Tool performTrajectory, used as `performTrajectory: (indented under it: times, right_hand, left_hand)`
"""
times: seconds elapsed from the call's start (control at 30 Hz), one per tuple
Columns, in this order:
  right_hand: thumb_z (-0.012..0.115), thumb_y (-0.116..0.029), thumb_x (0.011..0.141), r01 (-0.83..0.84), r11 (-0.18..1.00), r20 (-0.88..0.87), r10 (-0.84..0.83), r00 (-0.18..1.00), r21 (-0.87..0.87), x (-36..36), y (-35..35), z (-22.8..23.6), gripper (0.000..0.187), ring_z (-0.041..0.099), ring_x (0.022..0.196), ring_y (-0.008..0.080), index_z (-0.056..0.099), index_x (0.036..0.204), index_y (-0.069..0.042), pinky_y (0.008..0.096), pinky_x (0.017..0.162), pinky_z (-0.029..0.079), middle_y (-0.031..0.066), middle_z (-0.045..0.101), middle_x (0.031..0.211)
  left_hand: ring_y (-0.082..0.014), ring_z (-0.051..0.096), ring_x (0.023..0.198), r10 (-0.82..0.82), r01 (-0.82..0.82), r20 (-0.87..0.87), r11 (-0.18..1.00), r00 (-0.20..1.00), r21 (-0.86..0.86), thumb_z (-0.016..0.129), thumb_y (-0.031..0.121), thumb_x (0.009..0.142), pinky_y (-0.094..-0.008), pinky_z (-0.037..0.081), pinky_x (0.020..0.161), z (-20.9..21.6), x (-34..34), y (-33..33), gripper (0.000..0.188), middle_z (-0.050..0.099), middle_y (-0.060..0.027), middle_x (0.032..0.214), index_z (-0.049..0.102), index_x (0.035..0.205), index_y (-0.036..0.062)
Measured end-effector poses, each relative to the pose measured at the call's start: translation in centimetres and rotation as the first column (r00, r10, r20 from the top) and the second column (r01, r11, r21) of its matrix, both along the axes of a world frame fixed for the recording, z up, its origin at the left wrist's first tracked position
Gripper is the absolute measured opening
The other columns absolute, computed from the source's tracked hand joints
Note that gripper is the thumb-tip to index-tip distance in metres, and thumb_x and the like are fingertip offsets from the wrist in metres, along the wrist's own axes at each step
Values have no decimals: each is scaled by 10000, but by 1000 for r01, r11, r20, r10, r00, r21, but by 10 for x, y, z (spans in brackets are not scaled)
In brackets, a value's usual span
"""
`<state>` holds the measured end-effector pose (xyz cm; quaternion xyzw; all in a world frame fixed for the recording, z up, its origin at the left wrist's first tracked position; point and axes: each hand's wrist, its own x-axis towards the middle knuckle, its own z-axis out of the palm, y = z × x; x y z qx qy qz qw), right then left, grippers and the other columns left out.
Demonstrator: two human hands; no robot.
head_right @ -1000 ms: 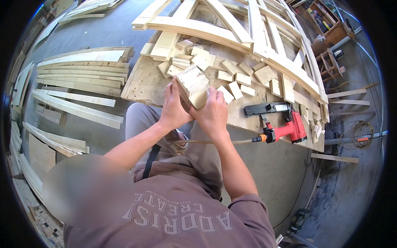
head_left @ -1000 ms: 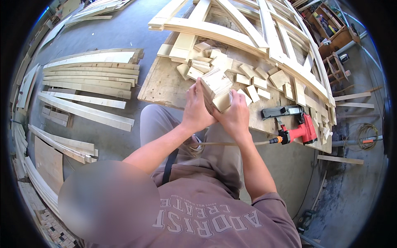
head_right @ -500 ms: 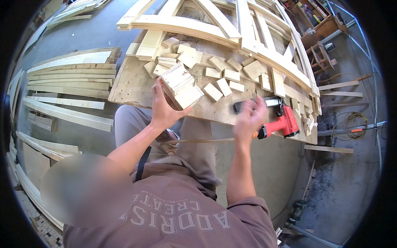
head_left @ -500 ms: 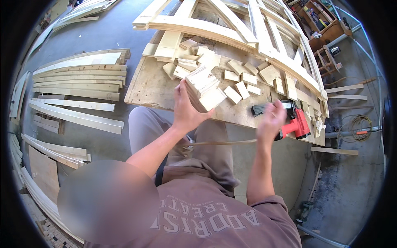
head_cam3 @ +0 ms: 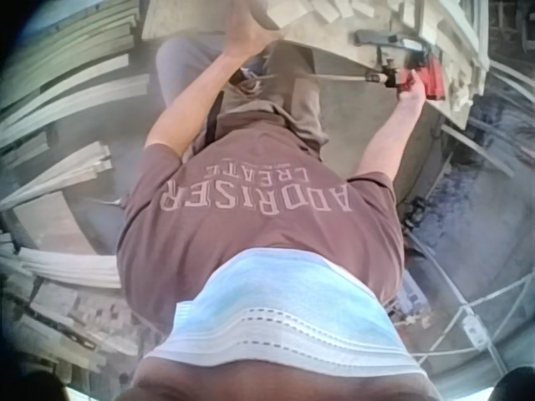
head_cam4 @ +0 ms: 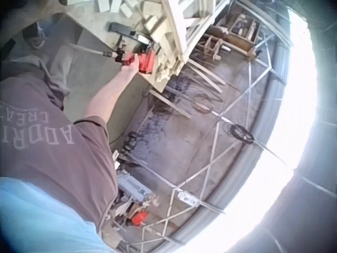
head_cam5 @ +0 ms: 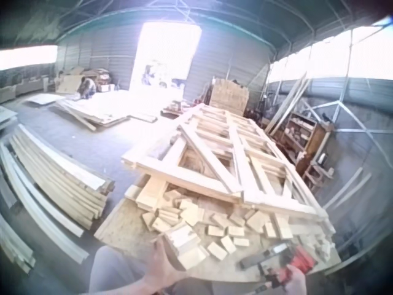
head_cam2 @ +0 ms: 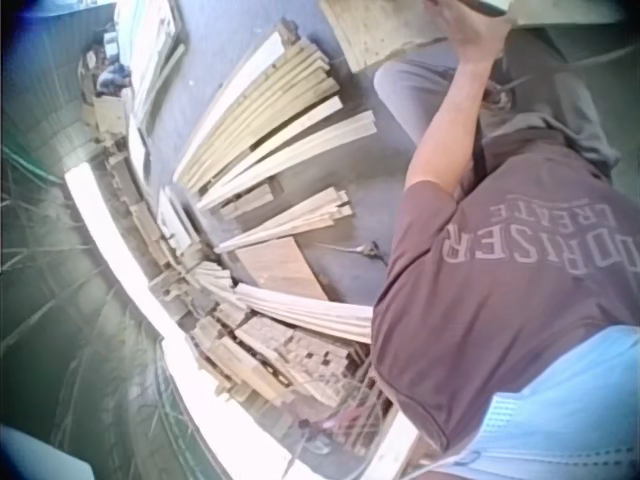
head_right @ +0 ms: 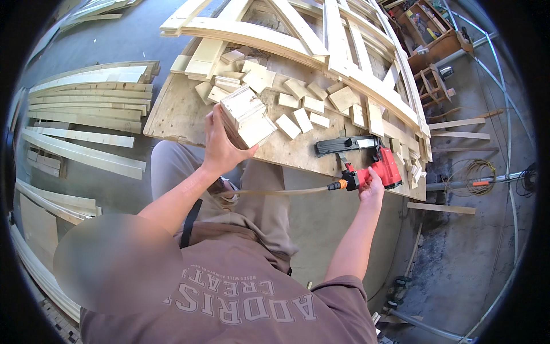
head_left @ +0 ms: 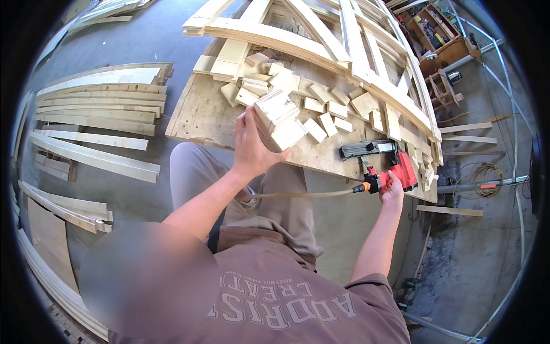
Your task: The person assembles small wooden blocks into a larger structure by hand, aligning and stacking them. The person uses a red nail gun to fasten the blocks together at intervals.
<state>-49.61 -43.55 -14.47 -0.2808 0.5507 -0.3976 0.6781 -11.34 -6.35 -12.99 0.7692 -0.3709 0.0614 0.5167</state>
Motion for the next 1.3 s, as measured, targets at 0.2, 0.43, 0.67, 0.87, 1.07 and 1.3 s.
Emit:
performTrajectory:
  times: [0.2,0.43,0.67,0.87,1.07,1.3]
  right_hand:
    - [750,-123,1026,-56,998,25,56,998,8,23,-3,6,139,720,782,251,630,982,-68,438,809,656,73,696,848]
    - [685,-26,1012,-83,881,-107,37,994,-466,45,144,101,178,682,723,234,600,1166,-48,400,680,620,82,647,878]
    - [633,-85,1057,-501,710,-115,518,848,-494,83,228,233,354,513,559,139,602,1395,15,317,521,487,3,493,734]
    - [638,28,929,-856,428,-431,740,517,-291,134,229,278,501,559,476,173,570,1423,78,357,491,513,54,549,633]
    - [647,70,942,-984,158,-594,786,172,-76,165,236,289,175,615,507,177,625,1116,68,360,508,545,66,610,650]
    - [681,36,992,-995,39,-659,751,-30,90,193,245,276,63,655,543,170,631,955,37,358,530,550,68,642,651]
  left_hand:
    - [-459,454,1378,8,-7,-58,1000,998,17,1040,369,629,-583,374,1206,3,-2,0,1329,459,-263,1497,257,1640,8]
    - [-471,453,1375,8,-10,-91,1000,996,-20,1032,363,643,-576,413,1196,3,0,4,1325,450,-260,1498,253,1657,13]
    - [-473,450,1387,2,-1,-122,1000,992,9,1027,365,649,-560,435,1208,5,-2,4,1341,441,-252,1504,238,1676,14]
    - [-468,464,1381,40,-39,-135,999,990,10,1039,369,638,-551,453,1198,6,-4,4,1357,453,-249,1497,242,1679,23]
    - [-458,469,1366,17,-24,-159,999,987,-40,1053,323,614,-530,492,1167,7,-5,5,1334,482,-238,1476,281,1666,45]
    - [-456,469,1373,13,-14,-195,1000,981,-1,1067,318,595,-511,489,1176,11,-5,6,1387,461,-245,1495,252,1677,22]
